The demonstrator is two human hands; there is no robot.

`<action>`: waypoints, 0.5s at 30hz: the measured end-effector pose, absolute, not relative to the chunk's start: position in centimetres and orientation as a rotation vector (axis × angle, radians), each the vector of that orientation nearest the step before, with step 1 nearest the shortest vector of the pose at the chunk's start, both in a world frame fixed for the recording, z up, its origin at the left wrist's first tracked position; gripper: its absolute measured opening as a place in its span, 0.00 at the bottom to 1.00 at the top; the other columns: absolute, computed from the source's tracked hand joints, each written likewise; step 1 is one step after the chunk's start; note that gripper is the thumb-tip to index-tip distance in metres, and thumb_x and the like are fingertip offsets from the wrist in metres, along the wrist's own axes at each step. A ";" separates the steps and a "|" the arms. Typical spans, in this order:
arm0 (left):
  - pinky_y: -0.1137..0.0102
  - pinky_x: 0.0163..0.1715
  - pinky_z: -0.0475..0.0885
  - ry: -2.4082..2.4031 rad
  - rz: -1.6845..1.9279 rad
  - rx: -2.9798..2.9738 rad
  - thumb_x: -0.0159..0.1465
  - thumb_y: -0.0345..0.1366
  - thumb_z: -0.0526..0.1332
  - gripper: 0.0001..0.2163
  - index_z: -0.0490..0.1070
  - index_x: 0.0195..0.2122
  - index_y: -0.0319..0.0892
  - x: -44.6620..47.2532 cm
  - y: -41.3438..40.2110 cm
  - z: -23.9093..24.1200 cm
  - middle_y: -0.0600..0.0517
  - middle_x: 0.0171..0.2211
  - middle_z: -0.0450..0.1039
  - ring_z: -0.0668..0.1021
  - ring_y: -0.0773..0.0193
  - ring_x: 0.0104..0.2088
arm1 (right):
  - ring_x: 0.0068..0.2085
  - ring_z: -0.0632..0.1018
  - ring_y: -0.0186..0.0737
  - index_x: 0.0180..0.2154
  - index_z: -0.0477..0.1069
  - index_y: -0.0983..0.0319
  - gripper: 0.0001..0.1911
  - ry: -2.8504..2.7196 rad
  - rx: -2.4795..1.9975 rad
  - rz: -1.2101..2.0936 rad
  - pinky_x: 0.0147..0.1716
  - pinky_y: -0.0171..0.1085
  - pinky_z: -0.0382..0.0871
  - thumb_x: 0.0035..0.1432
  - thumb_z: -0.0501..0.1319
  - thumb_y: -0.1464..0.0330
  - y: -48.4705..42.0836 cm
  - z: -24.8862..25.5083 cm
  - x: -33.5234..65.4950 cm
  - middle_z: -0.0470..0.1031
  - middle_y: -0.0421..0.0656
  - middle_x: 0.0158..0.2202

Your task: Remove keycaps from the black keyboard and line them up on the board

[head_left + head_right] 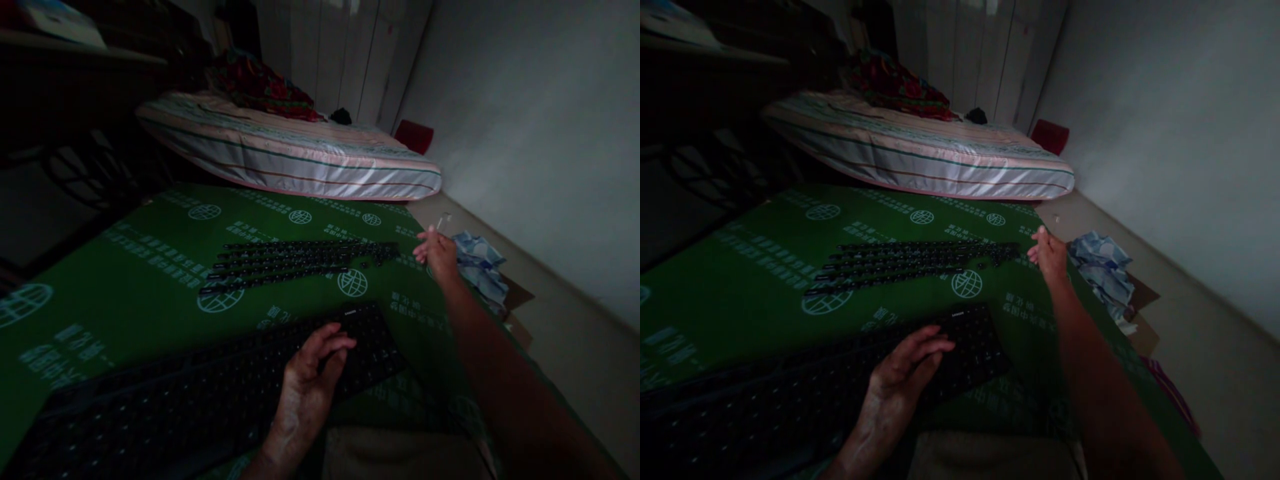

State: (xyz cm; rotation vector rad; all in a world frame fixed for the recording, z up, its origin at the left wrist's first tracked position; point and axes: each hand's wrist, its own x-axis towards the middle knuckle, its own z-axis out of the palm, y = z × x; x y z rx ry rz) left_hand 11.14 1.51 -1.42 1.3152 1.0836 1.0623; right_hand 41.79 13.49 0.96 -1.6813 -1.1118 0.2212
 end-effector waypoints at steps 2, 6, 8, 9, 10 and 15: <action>0.61 0.51 0.66 1.077 1.063 1.305 0.56 0.36 0.58 0.13 0.67 0.42 0.42 11.2 1.5 -1.4 0.50 0.34 0.80 0.78 0.58 0.41 | 0.13 0.67 0.31 0.30 0.72 0.66 0.37 -1.055 -1.666 0.145 0.14 0.30 0.59 0.55 0.42 0.42 12.5 1.5 42.0 0.67 0.40 0.13; 0.61 0.51 0.66 1.077 1.062 1.310 0.55 0.36 0.59 0.12 0.67 0.41 0.42 11.1 1.5 -1.4 0.50 0.33 0.80 0.78 0.58 0.41 | 0.14 0.67 0.32 0.25 0.72 0.65 0.38 -1.067 -1.739 0.087 0.17 0.31 0.61 0.56 0.40 0.42 10.1 1.4 40.9 0.64 0.39 0.11; 0.60 0.51 0.66 1.075 1.062 1.320 0.55 0.36 0.59 0.12 0.67 0.41 0.42 11.1 1.5 -1.6 0.50 0.33 0.80 0.78 0.58 0.41 | 0.15 0.69 0.34 0.25 0.73 0.65 0.38 -1.073 -1.775 0.113 0.18 0.31 0.62 0.56 0.39 0.43 9.2 1.0 40.0 0.65 0.39 0.11; 0.60 0.51 0.66 1.070 1.061 1.324 0.56 0.36 0.59 0.12 0.68 0.41 0.42 11.1 1.5 -1.6 0.50 0.33 0.80 0.78 0.58 0.41 | 0.16 0.69 0.34 0.25 0.73 0.64 0.37 -1.075 -1.789 0.128 0.19 0.31 0.62 0.56 0.39 0.43 8.9 0.7 39.6 0.65 0.39 0.11; 0.60 0.51 0.66 1.064 1.063 1.327 0.56 0.36 0.58 0.12 0.68 0.41 0.42 11.1 1.5 -1.7 0.50 0.33 0.80 0.79 0.58 0.41 | 0.16 0.70 0.34 0.26 0.73 0.64 0.37 -1.083 -1.801 0.146 0.19 0.31 0.62 0.57 0.40 0.43 8.6 0.5 39.2 0.66 0.39 0.12; 0.60 0.51 0.65 1.042 1.080 1.342 0.56 0.36 0.59 0.12 0.67 0.42 0.42 11.1 1.6 -1.8 0.50 0.32 0.80 0.79 0.57 0.40 | 0.15 0.69 0.32 0.30 0.73 0.64 0.30 -1.279 -1.957 0.291 0.19 0.30 0.62 0.59 0.44 0.49 9.0 -0.6 38.2 0.69 0.39 0.14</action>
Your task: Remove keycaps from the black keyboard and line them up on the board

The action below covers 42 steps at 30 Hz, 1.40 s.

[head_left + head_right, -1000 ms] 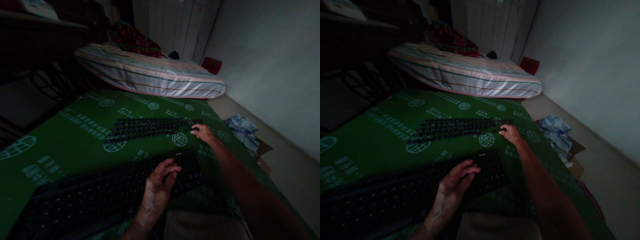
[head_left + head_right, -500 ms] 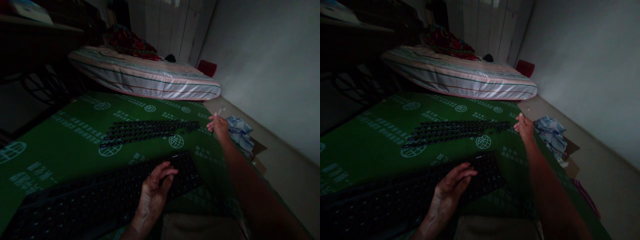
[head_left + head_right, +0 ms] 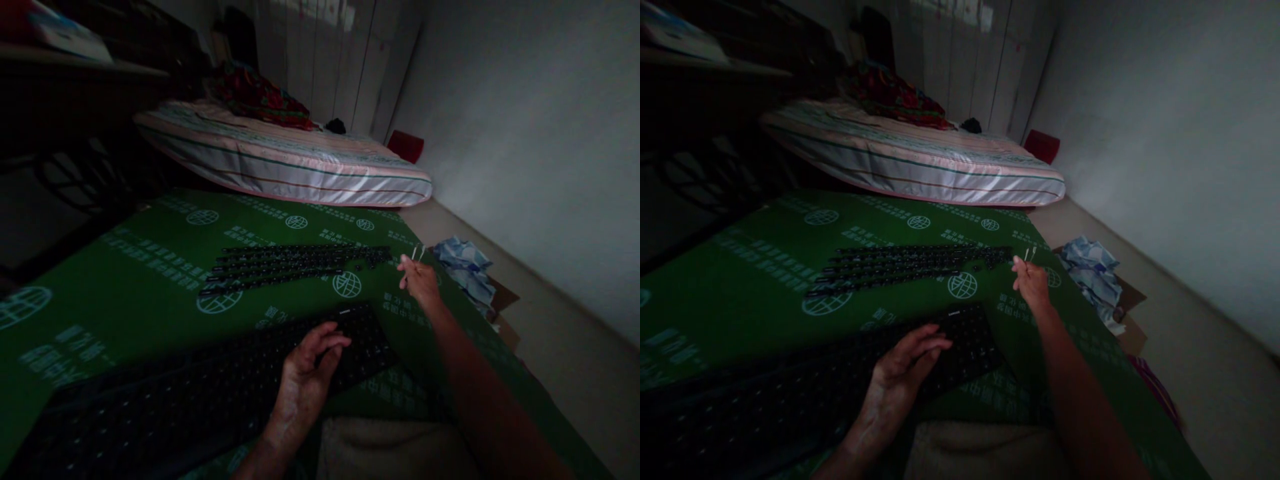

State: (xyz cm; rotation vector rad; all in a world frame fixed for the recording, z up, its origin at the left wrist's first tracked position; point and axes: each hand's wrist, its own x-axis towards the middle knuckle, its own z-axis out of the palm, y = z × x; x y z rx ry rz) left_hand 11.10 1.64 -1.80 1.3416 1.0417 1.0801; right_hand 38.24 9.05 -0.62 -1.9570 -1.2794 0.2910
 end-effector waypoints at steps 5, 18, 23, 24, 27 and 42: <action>0.60 0.50 0.67 1.029 1.089 1.361 0.56 0.36 0.59 0.12 0.68 0.42 0.42 11.1 1.7 -2.1 0.50 0.32 0.80 0.79 0.57 0.39 | 0.14 0.68 0.30 0.30 0.74 0.61 0.15 -1.422 -2.079 0.374 0.18 0.28 0.60 0.55 0.57 0.58 11.1 -1.8 38.0 0.66 0.34 0.12; 0.64 0.45 0.71 1.042 1.067 1.364 0.56 0.36 0.59 0.11 0.70 0.41 0.42 10.9 1.5 -2.2 0.50 0.30 0.80 0.80 0.58 0.38 | 0.34 0.78 0.40 0.34 0.75 0.58 0.14 -1.512 -2.369 0.228 0.27 0.33 0.65 0.49 0.62 0.56 15.0 -2.4 36.0 0.78 0.44 0.32; 0.67 0.42 0.72 1.031 1.050 1.329 0.57 0.35 0.59 0.10 0.70 0.40 0.42 11.0 1.5 -2.3 0.50 0.30 0.80 0.80 0.60 0.37 | 0.39 0.78 0.42 0.36 0.75 0.58 0.15 -1.563 -2.411 0.189 0.31 0.34 0.66 0.51 0.60 0.56 15.2 -2.8 35.5 0.78 0.45 0.35; 0.67 0.41 0.73 1.033 1.047 1.316 0.57 0.35 0.59 0.10 0.70 0.40 0.42 11.1 1.4 -2.2 0.50 0.30 0.80 0.80 0.60 0.36 | 0.39 0.77 0.42 0.36 0.75 0.58 0.15 -1.567 -2.418 0.182 0.32 0.34 0.67 0.51 0.60 0.56 15.2 -2.8 35.5 0.78 0.46 0.36; 0.67 0.41 0.73 1.029 1.045 1.293 0.56 0.35 0.59 0.10 0.70 0.39 0.41 11.1 1.4 -1.9 0.50 0.29 0.80 0.80 0.60 0.36 | 0.40 0.77 0.44 0.37 0.75 0.58 0.15 -1.570 -2.442 0.168 0.33 0.36 0.67 0.51 0.60 0.57 15.3 -2.9 35.4 0.78 0.46 0.37; 0.68 0.38 0.75 1.026 1.057 1.307 0.56 0.34 0.60 0.10 0.71 0.39 0.41 11.1 1.4 -1.8 0.50 0.28 0.80 0.81 0.59 0.35 | 0.38 0.78 0.45 0.37 0.75 0.58 0.15 -1.549 -2.441 0.162 0.30 0.36 0.68 0.51 0.60 0.56 15.1 -2.9 35.5 0.78 0.46 0.36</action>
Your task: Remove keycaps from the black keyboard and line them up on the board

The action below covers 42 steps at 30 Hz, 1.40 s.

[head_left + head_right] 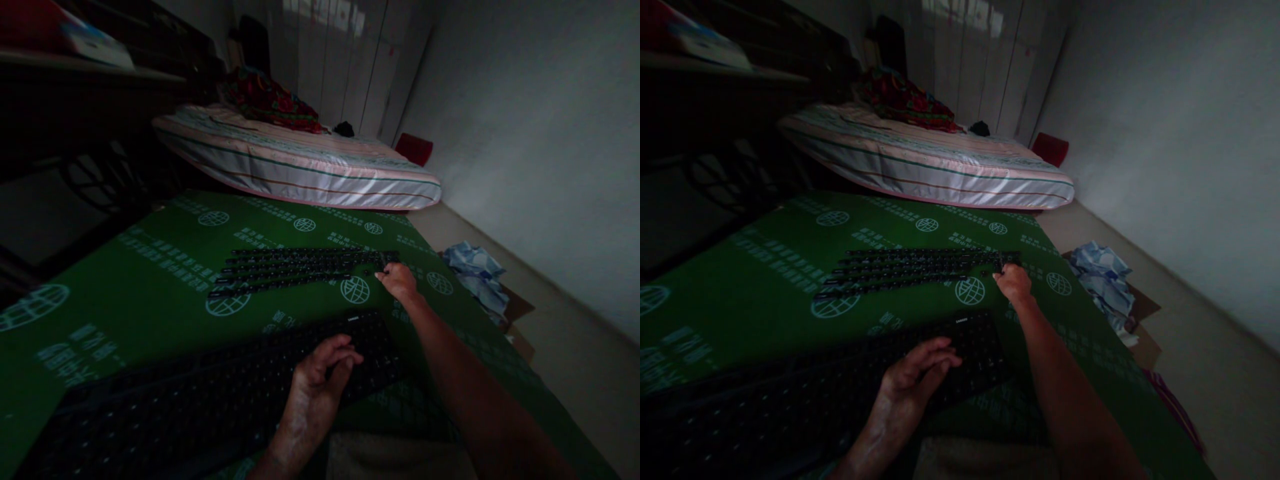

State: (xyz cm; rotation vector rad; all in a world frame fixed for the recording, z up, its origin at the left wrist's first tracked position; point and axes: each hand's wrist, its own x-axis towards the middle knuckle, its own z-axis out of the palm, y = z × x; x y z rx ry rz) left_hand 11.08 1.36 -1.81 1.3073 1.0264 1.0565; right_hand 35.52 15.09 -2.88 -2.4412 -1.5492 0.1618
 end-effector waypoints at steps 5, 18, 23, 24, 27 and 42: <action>0.67 0.40 0.74 1.007 1.045 1.318 0.57 0.35 0.59 0.10 0.71 0.40 0.40 11.0 1.4 -2.3 0.49 0.29 0.80 0.80 0.59 0.36 | 0.38 0.78 0.44 0.36 0.75 0.58 0.16 -1.542 -2.434 0.146 0.30 0.34 0.66 0.50 0.61 0.55 15.2 -2.9 35.5 0.78 0.45 0.35; 0.65 0.41 0.74 1.006 1.080 1.293 0.55 0.35 0.60 0.08 0.73 0.37 0.41 11.1 1.2 -1.1 0.50 0.28 0.80 0.81 0.58 0.36 | 0.28 0.75 0.37 0.32 0.74 0.59 0.20 -1.469 -2.314 0.018 0.24 0.32 0.62 0.58 0.51 0.54 12.6 -0.8 36.6 0.77 0.43 0.28; 0.64 0.44 0.73 1.001 1.073 1.297 0.55 0.34 0.60 0.08 0.72 0.37 0.42 11.1 1.3 -1.3 0.50 0.28 0.80 0.81 0.58 0.37 | 0.28 0.76 0.34 0.33 0.74 0.57 0.11 -1.515 -2.286 0.125 0.24 0.30 0.62 0.52 0.59 0.59 13.3 -1.9 36.4 0.77 0.38 0.28; 0.64 0.44 0.73 1.003 1.068 1.298 0.55 0.34 0.60 0.08 0.72 0.37 0.41 11.1 1.4 -1.3 0.50 0.28 0.80 0.81 0.58 0.37 | 0.29 0.76 0.35 0.34 0.74 0.57 0.10 -1.515 -2.291 0.141 0.25 0.30 0.63 0.51 0.60 0.59 13.6 -2.2 36.4 0.77 0.38 0.29; 0.64 0.43 0.73 1.007 1.056 1.304 0.55 0.34 0.60 0.09 0.72 0.37 0.41 11.1 1.4 -1.5 0.50 0.27 0.80 0.80 0.58 0.37 | 0.31 0.77 0.37 0.36 0.74 0.57 0.12 -1.502 -2.321 0.169 0.27 0.31 0.65 0.51 0.61 0.59 14.6 -3.1 36.3 0.78 0.41 0.31; 0.66 0.42 0.72 0.988 1.018 1.312 0.56 0.35 0.58 0.10 0.70 0.39 0.40 11.1 1.2 -1.9 0.49 0.28 0.80 0.80 0.60 0.35 | 0.40 0.77 0.44 0.38 0.75 0.57 0.14 -1.478 -2.433 0.162 0.33 0.36 0.68 0.51 0.60 0.59 15.2 -3.2 35.6 0.78 0.44 0.38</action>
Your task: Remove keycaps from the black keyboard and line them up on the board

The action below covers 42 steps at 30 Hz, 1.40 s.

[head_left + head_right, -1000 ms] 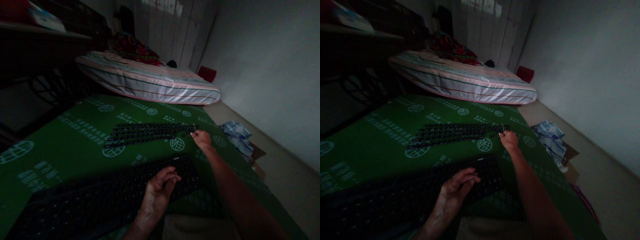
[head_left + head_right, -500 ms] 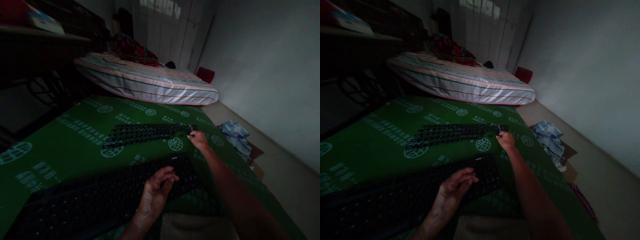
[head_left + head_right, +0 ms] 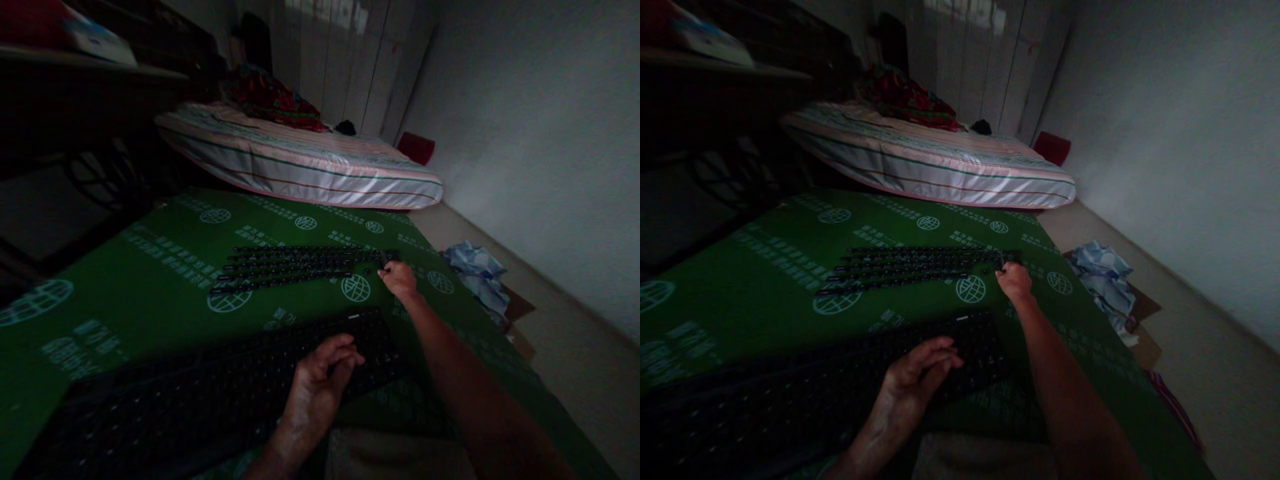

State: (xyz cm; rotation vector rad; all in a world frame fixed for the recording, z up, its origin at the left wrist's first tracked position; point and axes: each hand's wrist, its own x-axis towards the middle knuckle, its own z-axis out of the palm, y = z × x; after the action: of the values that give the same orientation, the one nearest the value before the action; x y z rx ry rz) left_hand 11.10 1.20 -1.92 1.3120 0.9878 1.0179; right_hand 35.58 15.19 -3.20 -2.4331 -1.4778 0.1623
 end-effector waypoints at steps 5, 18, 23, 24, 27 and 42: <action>0.67 0.41 0.72 0.983 1.015 1.302 0.55 0.35 0.59 0.09 0.70 0.38 0.41 11.1 1.2 -1.5 0.50 0.27 0.80 0.80 0.60 0.35 | 0.39 0.78 0.42 0.37 0.75 0.57 0.14 -1.467 -2.445 0.163 0.32 0.34 0.68 0.51 0.60 0.57 15.1 -3.2 35.6 0.78 0.44 0.37; 0.65 0.42 0.71 0.976 0.993 1.324 0.55 0.35 0.58 0.10 0.70 0.38 0.40 11.1 1.3 -1.9 0.50 0.28 0.80 0.80 0.59 0.35 | 0.36 0.78 0.41 0.35 0.76 0.58 0.14 -1.492 -2.390 0.147 0.29 0.34 0.66 0.50 0.60 0.57 15.3 -3.7 35.9 0.78 0.44 0.33; 0.66 0.42 0.71 0.976 0.996 1.299 0.55 0.34 0.59 0.10 0.70 0.39 0.40 11.1 1.3 -1.7 0.50 0.28 0.80 0.80 0.60 0.34 | 0.32 0.77 0.42 0.31 0.76 0.59 0.14 -1.455 -2.314 0.071 0.28 0.35 0.65 0.51 0.59 0.56 14.9 -3.4 35.9 0.78 0.46 0.30; 0.67 0.41 0.71 0.975 0.996 1.293 0.55 0.34 0.59 0.10 0.70 0.39 0.40 11.1 1.3 -1.7 0.50 0.28 0.80 0.80 0.61 0.34 | 0.32 0.77 0.42 0.31 0.75 0.60 0.15 -1.438 -2.293 0.047 0.28 0.35 0.65 0.52 0.58 0.56 14.7 -3.1 36.0 0.78 0.46 0.29; 0.67 0.40 0.72 0.979 1.001 1.299 0.55 0.34 0.59 0.10 0.70 0.38 0.40 11.1 1.3 -1.5 0.50 0.28 0.80 0.80 0.61 0.34 | 0.28 0.76 0.40 0.30 0.75 0.61 0.19 -1.391 -2.219 -0.012 0.26 0.34 0.65 0.56 0.53 0.55 13.6 -1.8 36.3 0.76 0.45 0.25; 0.66 0.42 0.72 0.963 1.049 1.314 0.55 0.33 0.59 0.09 0.71 0.38 0.40 11.5 1.3 -1.7 0.51 0.28 0.80 0.80 0.61 0.33 | 0.18 0.69 0.31 0.23 0.69 0.63 0.26 -1.301 -1.537 0.247 0.22 0.31 0.63 0.59 0.47 0.51 2.7 1.0 31.1 0.66 0.37 0.15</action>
State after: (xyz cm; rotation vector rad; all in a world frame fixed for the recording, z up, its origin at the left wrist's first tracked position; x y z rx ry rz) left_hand 11.47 1.30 -1.67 1.3138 0.9629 1.0492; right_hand 31.09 2.66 1.05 -1.5367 -1.3006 0.2470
